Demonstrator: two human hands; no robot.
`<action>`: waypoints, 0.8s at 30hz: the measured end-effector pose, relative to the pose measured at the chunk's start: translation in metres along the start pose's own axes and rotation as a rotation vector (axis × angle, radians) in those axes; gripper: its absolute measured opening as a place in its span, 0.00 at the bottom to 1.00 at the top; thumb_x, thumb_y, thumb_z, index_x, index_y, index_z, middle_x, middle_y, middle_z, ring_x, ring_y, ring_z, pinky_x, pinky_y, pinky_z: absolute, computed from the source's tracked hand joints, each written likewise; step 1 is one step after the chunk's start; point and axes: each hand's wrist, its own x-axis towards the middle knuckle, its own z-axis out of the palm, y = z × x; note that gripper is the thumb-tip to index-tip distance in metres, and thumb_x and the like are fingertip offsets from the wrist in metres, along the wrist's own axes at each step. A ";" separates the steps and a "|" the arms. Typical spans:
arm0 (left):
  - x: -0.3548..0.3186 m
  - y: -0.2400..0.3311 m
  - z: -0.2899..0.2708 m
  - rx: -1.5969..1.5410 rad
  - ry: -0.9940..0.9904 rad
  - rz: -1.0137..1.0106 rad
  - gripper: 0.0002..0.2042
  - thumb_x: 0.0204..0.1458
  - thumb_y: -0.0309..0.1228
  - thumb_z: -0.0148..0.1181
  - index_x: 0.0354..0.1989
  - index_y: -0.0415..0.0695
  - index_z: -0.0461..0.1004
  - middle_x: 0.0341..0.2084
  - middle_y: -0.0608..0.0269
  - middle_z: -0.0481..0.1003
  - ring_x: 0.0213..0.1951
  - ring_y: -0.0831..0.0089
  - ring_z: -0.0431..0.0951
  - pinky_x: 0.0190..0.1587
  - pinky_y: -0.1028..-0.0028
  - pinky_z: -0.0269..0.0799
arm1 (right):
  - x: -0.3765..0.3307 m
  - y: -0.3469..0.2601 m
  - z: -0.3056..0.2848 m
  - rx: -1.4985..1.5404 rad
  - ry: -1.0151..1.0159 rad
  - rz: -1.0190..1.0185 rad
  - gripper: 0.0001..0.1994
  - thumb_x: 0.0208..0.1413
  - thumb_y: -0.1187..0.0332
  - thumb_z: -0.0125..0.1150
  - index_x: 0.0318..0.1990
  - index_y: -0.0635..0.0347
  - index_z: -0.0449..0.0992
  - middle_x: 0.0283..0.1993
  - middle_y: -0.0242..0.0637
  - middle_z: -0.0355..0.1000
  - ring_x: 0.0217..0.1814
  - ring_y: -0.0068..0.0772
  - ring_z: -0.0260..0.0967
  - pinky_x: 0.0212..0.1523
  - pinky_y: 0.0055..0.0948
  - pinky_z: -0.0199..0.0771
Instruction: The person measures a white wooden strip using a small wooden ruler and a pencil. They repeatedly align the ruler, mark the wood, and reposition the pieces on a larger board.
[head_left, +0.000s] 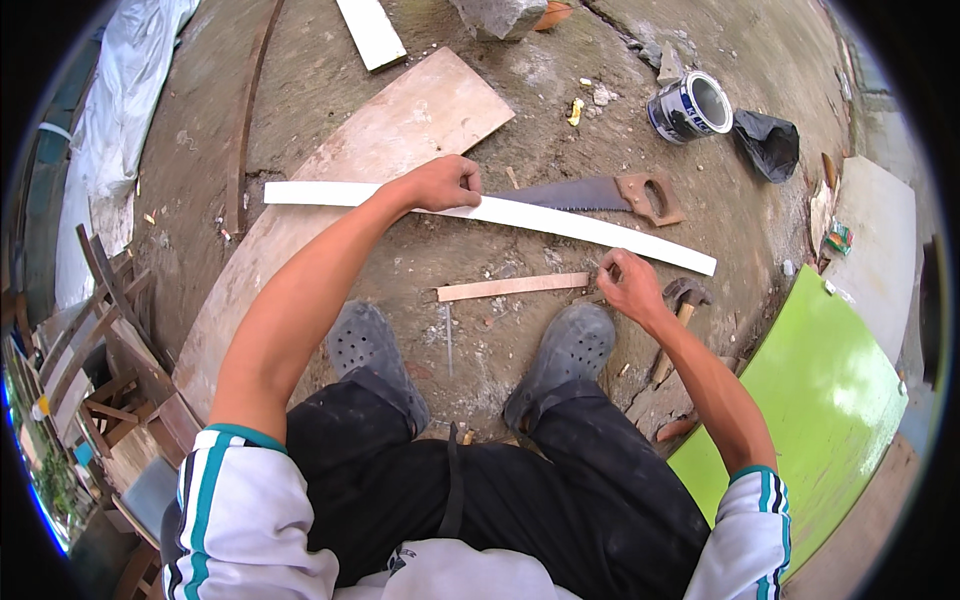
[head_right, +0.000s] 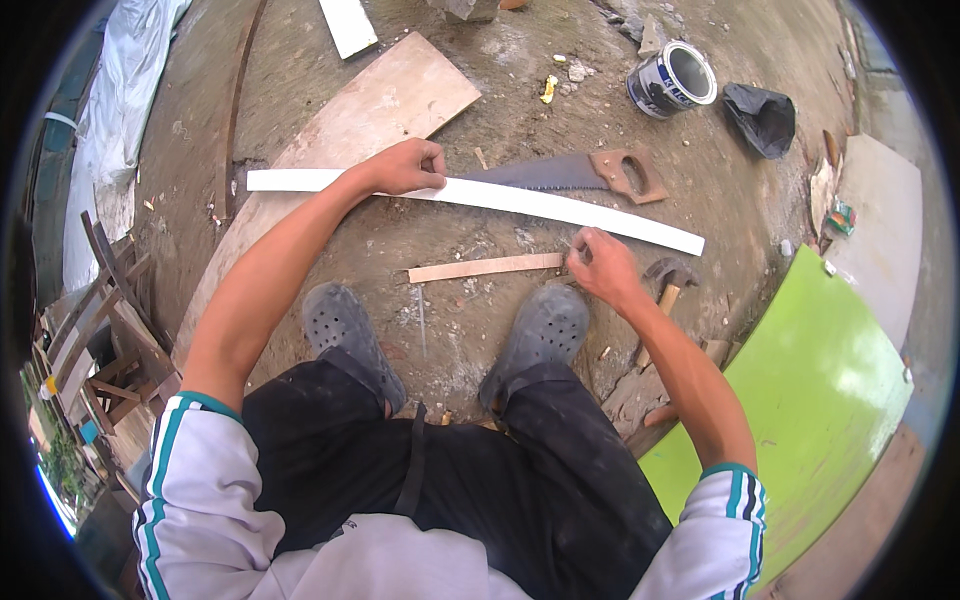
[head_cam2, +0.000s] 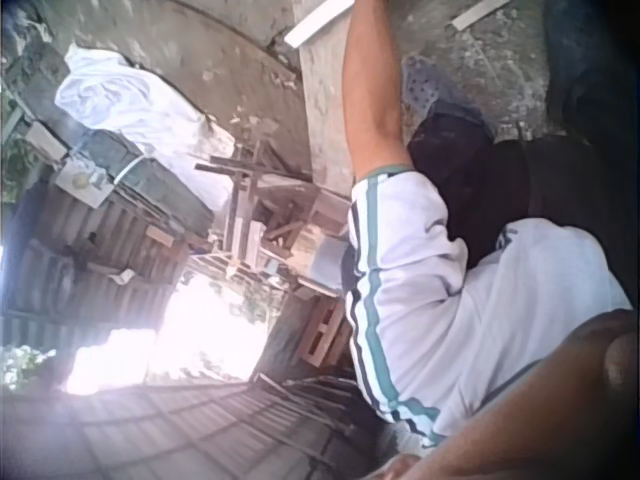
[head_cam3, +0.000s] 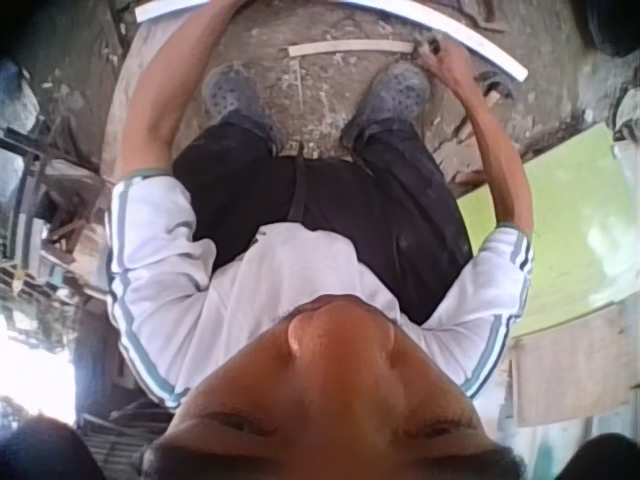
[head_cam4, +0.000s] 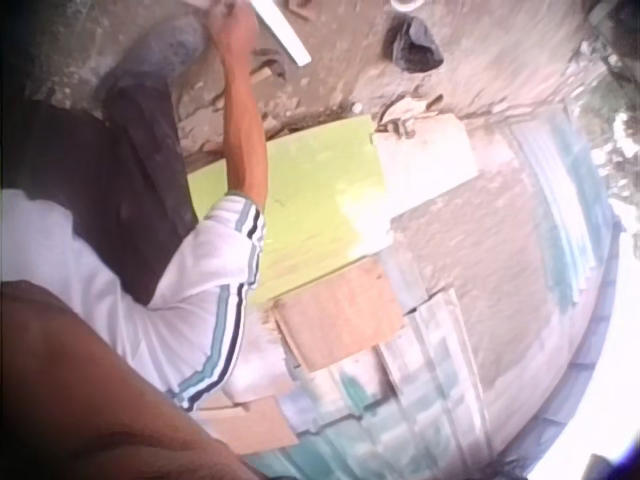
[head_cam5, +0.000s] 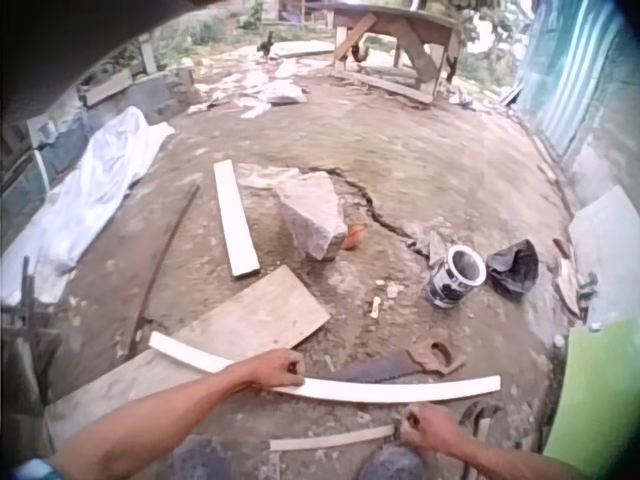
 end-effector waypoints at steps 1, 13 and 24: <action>0.000 0.000 0.000 -0.008 -0.002 -0.004 0.07 0.49 0.30 0.67 0.30 0.39 0.77 0.28 0.61 0.80 0.34 0.72 0.79 0.40 0.71 0.74 | 0.007 -0.010 0.001 0.044 -0.016 -0.014 0.05 0.55 0.69 0.61 0.35 0.59 0.73 0.35 0.44 0.75 0.35 0.48 0.74 0.38 0.42 0.74; -0.001 0.001 0.001 -0.030 0.002 -0.030 0.08 0.47 0.29 0.68 0.30 0.39 0.78 0.27 0.62 0.80 0.32 0.74 0.78 0.37 0.72 0.73 | 0.122 -0.106 0.034 0.191 -0.021 -0.175 0.05 0.60 0.73 0.62 0.41 0.63 0.79 0.40 0.46 0.77 0.44 0.48 0.76 0.46 0.40 0.75; -0.002 -0.002 0.002 -0.016 0.008 -0.023 0.07 0.47 0.29 0.68 0.29 0.40 0.77 0.26 0.63 0.79 0.30 0.75 0.76 0.36 0.72 0.71 | 0.134 -0.122 0.047 0.248 -0.026 -0.208 0.10 0.61 0.74 0.58 0.49 0.60 0.75 0.41 0.47 0.77 0.45 0.49 0.75 0.47 0.42 0.75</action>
